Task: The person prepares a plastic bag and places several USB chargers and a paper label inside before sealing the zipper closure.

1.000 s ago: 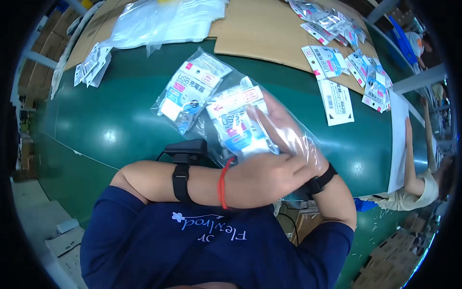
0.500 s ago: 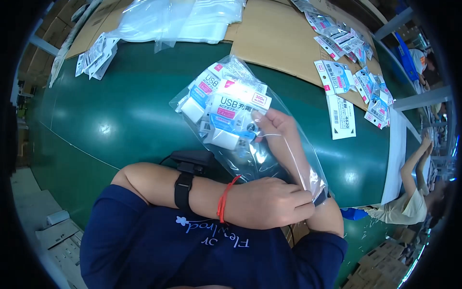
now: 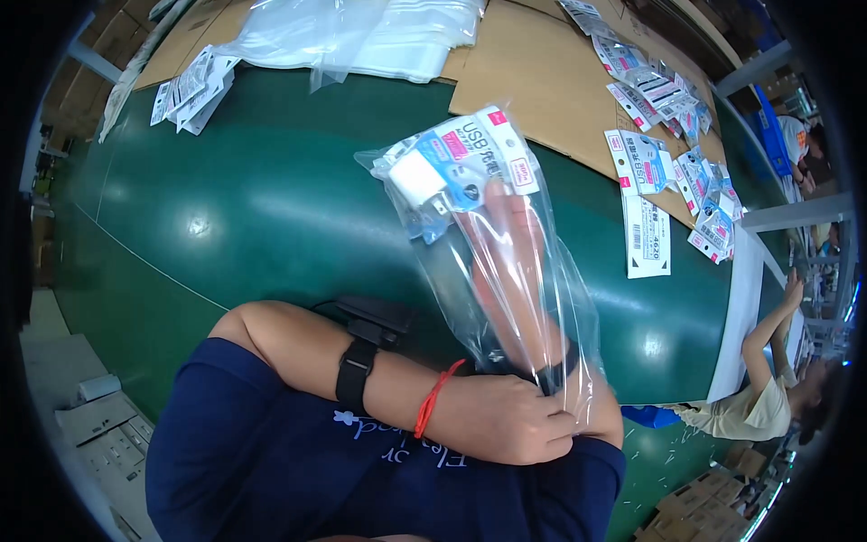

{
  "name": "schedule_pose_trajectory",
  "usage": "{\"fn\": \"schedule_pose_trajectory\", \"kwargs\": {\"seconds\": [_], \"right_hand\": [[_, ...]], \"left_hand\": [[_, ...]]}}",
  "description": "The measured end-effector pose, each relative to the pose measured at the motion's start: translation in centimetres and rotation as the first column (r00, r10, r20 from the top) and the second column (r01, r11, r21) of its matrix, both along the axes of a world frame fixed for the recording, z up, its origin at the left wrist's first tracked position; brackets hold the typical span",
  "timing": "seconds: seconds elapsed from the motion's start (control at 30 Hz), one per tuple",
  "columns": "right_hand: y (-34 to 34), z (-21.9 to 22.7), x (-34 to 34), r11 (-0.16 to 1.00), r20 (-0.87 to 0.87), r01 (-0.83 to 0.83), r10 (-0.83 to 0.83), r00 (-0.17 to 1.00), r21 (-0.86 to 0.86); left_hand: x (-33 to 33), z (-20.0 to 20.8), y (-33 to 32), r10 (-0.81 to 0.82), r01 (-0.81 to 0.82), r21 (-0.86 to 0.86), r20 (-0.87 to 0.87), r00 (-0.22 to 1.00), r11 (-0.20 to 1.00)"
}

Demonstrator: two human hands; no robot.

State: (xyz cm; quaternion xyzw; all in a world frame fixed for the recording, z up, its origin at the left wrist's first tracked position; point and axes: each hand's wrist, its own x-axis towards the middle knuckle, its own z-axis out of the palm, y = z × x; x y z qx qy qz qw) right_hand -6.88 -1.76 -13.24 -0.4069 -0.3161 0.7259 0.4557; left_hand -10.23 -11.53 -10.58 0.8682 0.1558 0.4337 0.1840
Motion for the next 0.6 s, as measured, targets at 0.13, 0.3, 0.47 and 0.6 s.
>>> {"fn": "schedule_pose_trajectory", "kwargs": {"seconds": [0.13, 0.3, 0.47, 0.6], "right_hand": [[0.3, -0.7, -0.2, 0.999, 0.006, 0.004, -0.004, 1.000, 0.039], [1.9, -1.1, 1.5, 0.979, 0.156, -0.081, 0.052, 0.986, 0.187], [2.0, -1.2, 2.4, 0.946, 0.395, -0.181, 0.063, 0.917, 0.270], [2.5, -0.4, 2.0, 0.988, -0.063, -0.143, 0.146, 0.987, 0.049]], "left_hand": [[-0.1, 0.2, 0.6, -0.029, 0.030, -0.031, 0.019, 0.999, 0.999], [-2.1, 1.6, 3.9, -0.013, 0.026, -0.160, 0.084, 0.996, 0.987], [-8.5, 0.7, 10.8, 0.500, -0.499, -0.029, 0.044, 0.865, 0.866], [-13.4, -1.0, 13.4, 0.670, -0.679, -0.109, -0.110, 0.734, 0.726]]}}
